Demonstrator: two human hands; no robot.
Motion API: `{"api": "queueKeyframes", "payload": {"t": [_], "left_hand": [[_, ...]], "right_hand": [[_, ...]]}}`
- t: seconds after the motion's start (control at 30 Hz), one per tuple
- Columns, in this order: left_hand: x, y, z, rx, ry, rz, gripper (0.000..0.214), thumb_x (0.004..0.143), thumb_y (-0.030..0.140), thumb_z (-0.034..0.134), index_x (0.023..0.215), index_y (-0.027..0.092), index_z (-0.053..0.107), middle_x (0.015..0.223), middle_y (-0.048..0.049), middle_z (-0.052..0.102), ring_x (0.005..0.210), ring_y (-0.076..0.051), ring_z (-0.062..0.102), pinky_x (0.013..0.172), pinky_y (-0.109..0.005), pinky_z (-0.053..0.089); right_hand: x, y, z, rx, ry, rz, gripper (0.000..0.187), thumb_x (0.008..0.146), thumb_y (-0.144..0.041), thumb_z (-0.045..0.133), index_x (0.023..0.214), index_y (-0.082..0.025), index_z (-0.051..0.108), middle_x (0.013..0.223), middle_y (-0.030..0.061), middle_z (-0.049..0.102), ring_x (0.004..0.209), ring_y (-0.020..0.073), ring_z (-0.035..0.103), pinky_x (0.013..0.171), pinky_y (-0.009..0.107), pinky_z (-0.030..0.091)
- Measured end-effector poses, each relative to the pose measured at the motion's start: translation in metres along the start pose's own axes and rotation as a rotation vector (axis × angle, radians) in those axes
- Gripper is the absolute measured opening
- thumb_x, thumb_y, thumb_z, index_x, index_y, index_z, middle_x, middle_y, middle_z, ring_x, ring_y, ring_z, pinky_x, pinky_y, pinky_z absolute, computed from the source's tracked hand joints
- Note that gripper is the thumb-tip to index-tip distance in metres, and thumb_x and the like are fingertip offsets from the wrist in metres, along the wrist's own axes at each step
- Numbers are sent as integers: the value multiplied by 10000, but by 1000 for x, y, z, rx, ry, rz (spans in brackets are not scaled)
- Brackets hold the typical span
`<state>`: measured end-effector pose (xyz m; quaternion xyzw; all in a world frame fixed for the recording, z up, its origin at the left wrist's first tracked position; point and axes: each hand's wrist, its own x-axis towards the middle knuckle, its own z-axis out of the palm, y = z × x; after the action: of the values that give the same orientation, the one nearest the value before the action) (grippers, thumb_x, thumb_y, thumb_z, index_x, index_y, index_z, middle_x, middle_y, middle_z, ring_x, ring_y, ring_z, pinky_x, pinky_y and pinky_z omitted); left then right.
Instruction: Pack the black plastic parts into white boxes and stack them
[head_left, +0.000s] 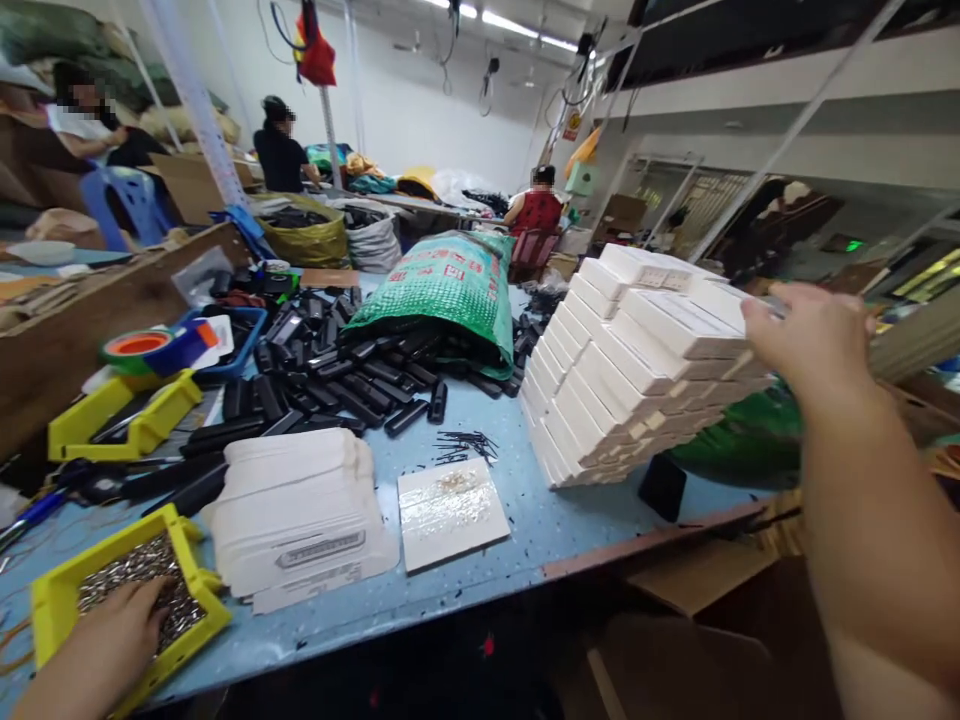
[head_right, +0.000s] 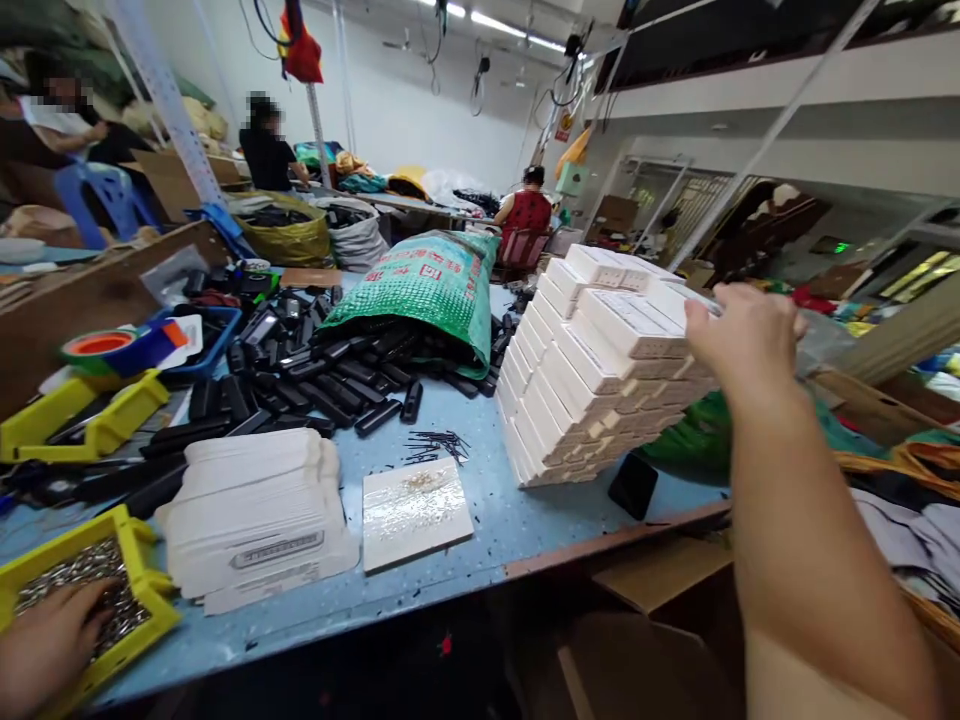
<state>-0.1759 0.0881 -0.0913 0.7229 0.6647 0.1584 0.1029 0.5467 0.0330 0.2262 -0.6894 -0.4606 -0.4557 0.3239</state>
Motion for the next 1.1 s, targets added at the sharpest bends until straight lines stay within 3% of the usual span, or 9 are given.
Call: {"api": "queueKeyframes", "payload": {"t": [0.1, 0.17, 0.33, 0.47, 0.57, 0.67, 0.8, 0.93, 1.1], "left_hand": [[-5, 3, -5, 41, -50, -106, 208, 649, 402, 413, 568, 248, 527, 641, -93, 677, 687, -338, 664, 724, -489, 529], [-7, 12, -15, 49, -102, -157, 276, 727, 402, 375, 590, 248, 558, 646, -54, 701, 664, -306, 664, 661, -443, 525], [-14, 17, -27, 89, -26, -142, 345, 816, 445, 351, 729, 282, 642, 807, 39, 744, 819, -259, 667, 763, -402, 513], [-16, -6, -17, 43, 87, -4, 308, 718, 445, 451, 702, 245, 684, 930, -65, 732, 917, -307, 640, 875, -425, 476], [-25, 3, -17, -153, 207, -141, 293, 660, 489, 543, 747, 256, 697, 899, -69, 731, 876, -301, 643, 843, -404, 485], [-36, 60, -12, -586, 296, -464, 332, 637, 523, 648, 807, 241, 694, 851, -41, 723, 832, -253, 646, 781, -358, 506], [-39, 168, 23, -1457, 45, -607, 434, 492, 438, 840, 787, 164, 677, 749, -35, 687, 711, -158, 626, 712, -280, 516], [-37, 226, 56, -1692, -73, -570, 346, 565, 361, 839, 807, 152, 706, 773, -22, 671, 732, -118, 614, 729, -240, 506], [-39, 230, 60, -1539, -35, -337, 281, 650, 285, 796, 866, 167, 661, 768, 5, 661, 726, -100, 594, 710, -211, 483]], "right_hand": [[-61, -90, 25, 402, -89, 21, 418, 869, -453, 544, 1143, -147, 625, 1247, 112, 602, 1207, 231, 491, 919, 441, 364], [-115, -175, 52, 798, -608, 178, 256, 882, -300, 540, 1079, -169, 637, 1156, 91, 641, 1091, 184, 562, 961, 371, 397], [-203, -321, 142, 838, -1017, 403, 370, 774, -220, 641, 1117, -89, 601, 1130, 180, 637, 1087, 280, 586, 934, 390, 449], [-217, -328, 180, 842, -1174, 613, 471, 692, -236, 703, 1126, -111, 570, 1090, 168, 644, 1074, 286, 591, 892, 372, 467], [-222, -305, 176, 952, -1286, 710, 437, 650, -269, 730, 1044, -138, 590, 1011, 130, 669, 963, 262, 635, 797, 346, 505], [-244, -288, 145, 1143, -1370, 757, 418, 658, -365, 723, 992, -152, 591, 956, 98, 682, 878, 236, 657, 718, 322, 527], [-284, -291, 73, 1578, -1415, 915, 493, 694, -523, 692, 1024, -176, 576, 733, 36, 670, 623, 196, 644, 572, 315, 513], [-292, -314, 18, 1960, -1109, 1115, 341, 691, -407, 708, 927, -194, 584, 761, 17, 645, 662, 174, 637, 667, 339, 525], [-276, -338, 2, 2055, -596, 1373, 165, 734, -320, 615, 824, -234, 507, 612, -73, 486, 558, 88, 508, 640, 269, 490]]}}
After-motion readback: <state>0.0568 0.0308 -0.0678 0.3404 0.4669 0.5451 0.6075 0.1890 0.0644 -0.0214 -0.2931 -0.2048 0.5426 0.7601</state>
